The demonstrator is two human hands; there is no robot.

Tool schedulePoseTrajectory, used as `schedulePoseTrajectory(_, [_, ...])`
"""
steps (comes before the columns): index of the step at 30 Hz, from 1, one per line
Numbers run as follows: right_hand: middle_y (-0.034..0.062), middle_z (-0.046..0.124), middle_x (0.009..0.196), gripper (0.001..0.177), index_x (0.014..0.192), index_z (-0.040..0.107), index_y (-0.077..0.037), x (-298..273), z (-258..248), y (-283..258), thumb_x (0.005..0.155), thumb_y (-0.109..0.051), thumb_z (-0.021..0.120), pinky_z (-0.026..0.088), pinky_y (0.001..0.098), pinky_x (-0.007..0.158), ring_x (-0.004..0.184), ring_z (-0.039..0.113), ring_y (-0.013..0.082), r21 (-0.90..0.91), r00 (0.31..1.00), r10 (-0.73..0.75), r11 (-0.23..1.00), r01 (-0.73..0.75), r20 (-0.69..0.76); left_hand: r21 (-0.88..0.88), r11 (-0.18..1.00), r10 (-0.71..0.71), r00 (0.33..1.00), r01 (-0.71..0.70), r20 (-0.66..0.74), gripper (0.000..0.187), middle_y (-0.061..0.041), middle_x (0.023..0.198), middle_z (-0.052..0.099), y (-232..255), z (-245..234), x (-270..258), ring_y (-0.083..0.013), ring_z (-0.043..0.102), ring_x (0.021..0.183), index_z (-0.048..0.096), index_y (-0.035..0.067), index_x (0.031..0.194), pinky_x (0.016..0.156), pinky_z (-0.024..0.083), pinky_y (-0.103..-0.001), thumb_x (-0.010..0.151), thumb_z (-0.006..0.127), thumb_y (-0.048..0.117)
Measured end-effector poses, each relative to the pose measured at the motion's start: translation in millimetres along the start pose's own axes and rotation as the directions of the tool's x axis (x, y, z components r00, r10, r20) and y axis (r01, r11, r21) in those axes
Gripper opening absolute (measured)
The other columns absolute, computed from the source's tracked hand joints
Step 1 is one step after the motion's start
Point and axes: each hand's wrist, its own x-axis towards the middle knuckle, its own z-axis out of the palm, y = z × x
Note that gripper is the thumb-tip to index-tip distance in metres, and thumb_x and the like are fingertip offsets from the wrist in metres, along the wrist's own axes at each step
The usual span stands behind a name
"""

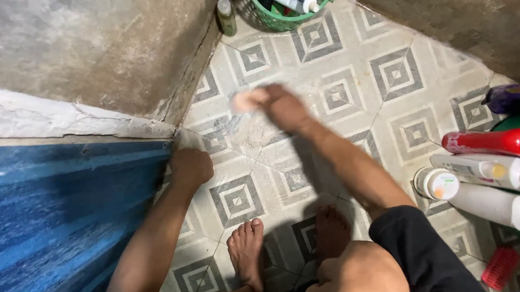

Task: The person scrubs a tiled bathroom floor with a small sponge, focusing on a corner area near a blue door and a green basket. They repeatedly rub the same spot in circular and back-and-forth motions.

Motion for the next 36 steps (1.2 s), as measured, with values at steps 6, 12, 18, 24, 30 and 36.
schedulePoseTrajectory(6, [0.0070,0.055,0.147,0.057,0.149,0.052,-0.027,-10,-12,-13,0.103,-0.061,0.049,0.037,0.0501,0.117,0.138,0.051,0.0344,0.020,0.993,0.049,0.998,-0.051,0.105,0.023,1.000,0.019,0.995,-0.017,-0.100,0.042,-0.010,0.075,0.076,-5,2,18,-0.0250,0.075,0.076,0.078,0.010,0.081,0.070,0.060,-0.041,0.097,0.041,0.022])
schedulePoseTrajectory(12, [0.0131,0.054,0.140,0.042,0.145,0.060,-0.038,24,-58,124,0.103,-0.036,0.056,0.053,0.0459,0.101,0.135,0.048,0.0410,-0.417,0.960,-0.220,0.899,0.132,-0.170,0.030,1.000,-0.001,0.998,0.002,-0.057,0.038,-0.012,0.075,0.076,-4,12,24,-0.0293,0.078,0.081,0.080,0.011,0.079,0.070,0.060,-0.044,0.092,0.048,0.026])
schedulePoseTrajectory(18, [0.0104,0.057,0.143,0.056,0.144,0.058,-0.027,-56,-44,-46,0.098,-0.058,0.058,0.044,0.0467,0.113,0.135,0.053,0.0340,0.203,0.981,0.185,0.960,-0.193,0.056,0.000,1.000,-0.026,0.995,0.026,-0.093,0.033,-0.010,0.084,0.080,-4,6,21,-0.0285,0.079,0.089,0.081,0.012,0.086,0.078,0.061,-0.044,0.090,0.054,0.030])
schedulePoseTrajectory(24, [0.0127,0.058,0.141,0.043,0.143,0.061,-0.029,-29,-66,3,0.105,-0.046,0.054,0.045,0.0470,0.113,0.137,0.051,0.0369,0.033,0.994,0.058,0.998,-0.055,-0.095,0.021,1.000,0.013,0.990,-0.010,-0.139,0.034,-0.007,0.061,0.069,3,-16,-4,-0.0246,0.074,0.065,0.074,0.013,0.069,0.060,0.059,-0.040,0.090,0.050,0.025])
schedulePoseTrajectory(30, [0.0078,0.058,0.141,0.056,0.147,0.052,-0.030,-39,-60,-22,0.097,-0.051,0.063,0.048,0.0442,0.109,0.131,0.058,0.0284,0.258,0.944,0.325,0.919,-0.299,-0.063,-0.062,0.997,0.032,0.993,-0.039,-0.116,0.031,-0.005,0.058,0.067,-5,13,-6,-0.0170,0.068,0.060,0.074,0.014,0.068,0.057,0.055,-0.034,0.090,0.054,0.020])
schedulePoseTrajectory(36, [0.0069,0.054,0.148,0.055,0.147,0.053,-0.031,-67,-40,-80,0.099,-0.057,0.057,0.046,0.0467,0.112,0.134,0.054,0.0347,0.195,0.963,0.246,0.945,-0.263,0.109,-0.074,0.997,0.028,0.999,-0.029,-0.019,0.028,-0.007,0.062,0.067,1,-19,-13,-0.0202,0.068,0.063,0.076,0.008,0.072,0.060,0.055,-0.037,0.091,0.056,0.015])
